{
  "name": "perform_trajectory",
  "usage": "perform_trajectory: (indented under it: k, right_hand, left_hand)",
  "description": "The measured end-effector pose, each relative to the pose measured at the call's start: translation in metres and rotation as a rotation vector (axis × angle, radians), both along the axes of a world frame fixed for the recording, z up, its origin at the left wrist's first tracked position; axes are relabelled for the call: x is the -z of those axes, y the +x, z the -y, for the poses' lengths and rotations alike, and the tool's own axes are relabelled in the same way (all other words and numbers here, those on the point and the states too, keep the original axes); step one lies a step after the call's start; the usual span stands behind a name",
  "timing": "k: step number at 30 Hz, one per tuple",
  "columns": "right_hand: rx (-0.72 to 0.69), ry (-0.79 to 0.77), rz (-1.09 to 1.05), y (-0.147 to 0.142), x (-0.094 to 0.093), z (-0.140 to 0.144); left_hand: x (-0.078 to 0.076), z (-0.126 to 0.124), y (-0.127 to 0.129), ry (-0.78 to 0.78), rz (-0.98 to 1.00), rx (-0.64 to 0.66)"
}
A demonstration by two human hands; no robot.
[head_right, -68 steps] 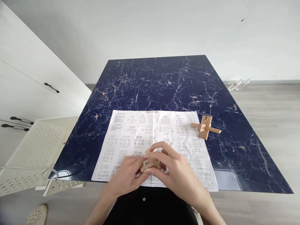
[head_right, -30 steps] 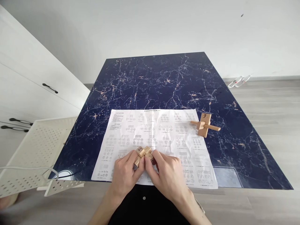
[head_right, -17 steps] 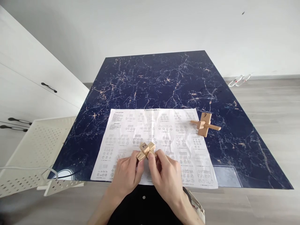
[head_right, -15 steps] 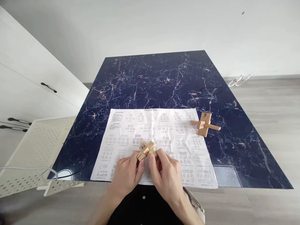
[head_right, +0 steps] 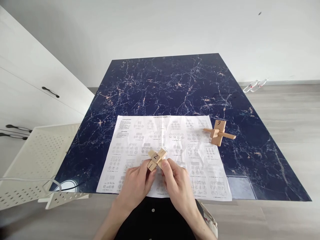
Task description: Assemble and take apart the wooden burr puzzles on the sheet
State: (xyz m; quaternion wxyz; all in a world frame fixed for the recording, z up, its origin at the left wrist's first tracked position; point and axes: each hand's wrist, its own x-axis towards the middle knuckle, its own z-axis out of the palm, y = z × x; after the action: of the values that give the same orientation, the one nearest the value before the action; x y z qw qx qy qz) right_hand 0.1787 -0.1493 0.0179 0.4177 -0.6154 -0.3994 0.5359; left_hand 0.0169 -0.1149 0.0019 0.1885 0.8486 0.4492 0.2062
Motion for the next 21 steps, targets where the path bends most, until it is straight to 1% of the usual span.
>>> perform_trajectory:
  k: [3,6,8,12,14,16,18,20,21]
  right_hand:
    - [0.008,0.037,-0.018,0.002,-0.004,0.0]
    - [0.048,0.064,-0.095,0.006,-0.005,-0.001]
    - [0.097,0.062,-0.214,0.011,-0.003,-0.004]
    - [0.266,0.005,-0.492,0.03,-0.003,-0.014]
    - [0.32,0.002,-0.581,0.04,-0.004,-0.019]
    - [0.343,0.013,-0.635,0.047,-0.004,-0.022]
    - [0.333,0.029,-0.619,0.047,-0.003,-0.022]
    - [0.288,0.049,-0.506,0.041,0.0,-0.017]
    - [0.246,0.059,-0.411,0.037,0.003,-0.015]
  left_hand:
    - [0.0,-0.001,-0.001,-0.016,0.028,-0.001]
    - [-0.002,-0.002,-0.003,-0.08,0.054,0.017]
    - [-0.003,-0.002,-0.003,-0.142,0.08,0.024]
    - [-0.007,-0.003,-0.004,-0.271,0.143,0.007]
    - [-0.008,-0.003,-0.004,-0.323,0.171,-0.002]
    - [-0.008,-0.004,-0.004,-0.357,0.192,-0.009]
    - [-0.01,-0.004,-0.004,-0.378,0.201,-0.012]
    - [-0.012,-0.005,-0.004,-0.389,0.202,-0.018]
    - [-0.013,-0.005,-0.003,-0.395,0.201,-0.024]
